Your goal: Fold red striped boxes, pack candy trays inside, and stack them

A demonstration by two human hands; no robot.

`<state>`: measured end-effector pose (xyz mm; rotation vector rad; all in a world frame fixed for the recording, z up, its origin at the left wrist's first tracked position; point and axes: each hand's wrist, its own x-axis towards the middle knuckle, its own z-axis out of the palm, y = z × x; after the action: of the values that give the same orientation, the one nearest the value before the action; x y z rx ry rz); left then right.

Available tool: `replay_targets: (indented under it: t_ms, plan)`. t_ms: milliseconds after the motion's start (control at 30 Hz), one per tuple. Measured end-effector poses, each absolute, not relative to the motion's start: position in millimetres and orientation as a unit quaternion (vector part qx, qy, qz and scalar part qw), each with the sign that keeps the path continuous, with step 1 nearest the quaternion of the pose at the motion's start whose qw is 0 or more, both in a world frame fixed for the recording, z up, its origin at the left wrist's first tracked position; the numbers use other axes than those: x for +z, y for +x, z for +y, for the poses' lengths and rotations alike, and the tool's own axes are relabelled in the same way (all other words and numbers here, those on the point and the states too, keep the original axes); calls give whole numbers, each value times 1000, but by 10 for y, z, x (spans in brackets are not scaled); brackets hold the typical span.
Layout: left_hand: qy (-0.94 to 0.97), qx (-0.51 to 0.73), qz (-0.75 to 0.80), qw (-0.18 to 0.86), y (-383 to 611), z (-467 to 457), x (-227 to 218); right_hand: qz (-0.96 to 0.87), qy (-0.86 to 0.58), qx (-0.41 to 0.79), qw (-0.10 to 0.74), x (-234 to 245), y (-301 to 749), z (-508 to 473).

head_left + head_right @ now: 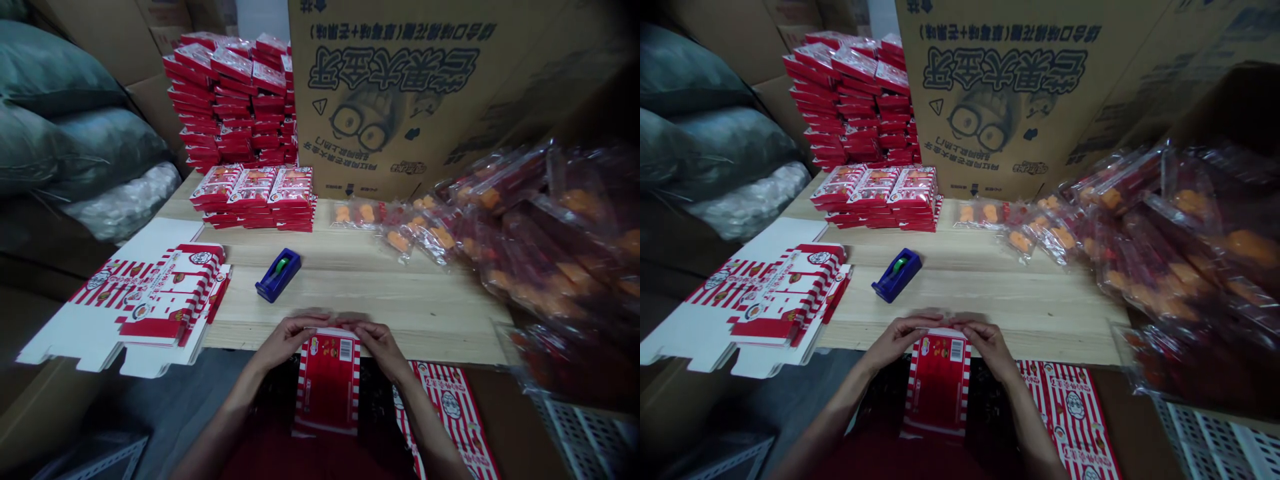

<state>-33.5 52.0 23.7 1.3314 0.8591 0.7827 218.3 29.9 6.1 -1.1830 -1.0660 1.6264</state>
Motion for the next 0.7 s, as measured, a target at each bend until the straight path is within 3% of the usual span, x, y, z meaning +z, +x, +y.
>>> replay_targets:
  t_ms: [267, 700]
  plan:
    - [586, 280, 395, 650, -330, 646, 441, -495, -432, 678, 331, 378, 2258, 430]
    - [658, 230, 452, 556, -265, 806, 364, -475, -442, 690, 321, 150, 2222, 601]
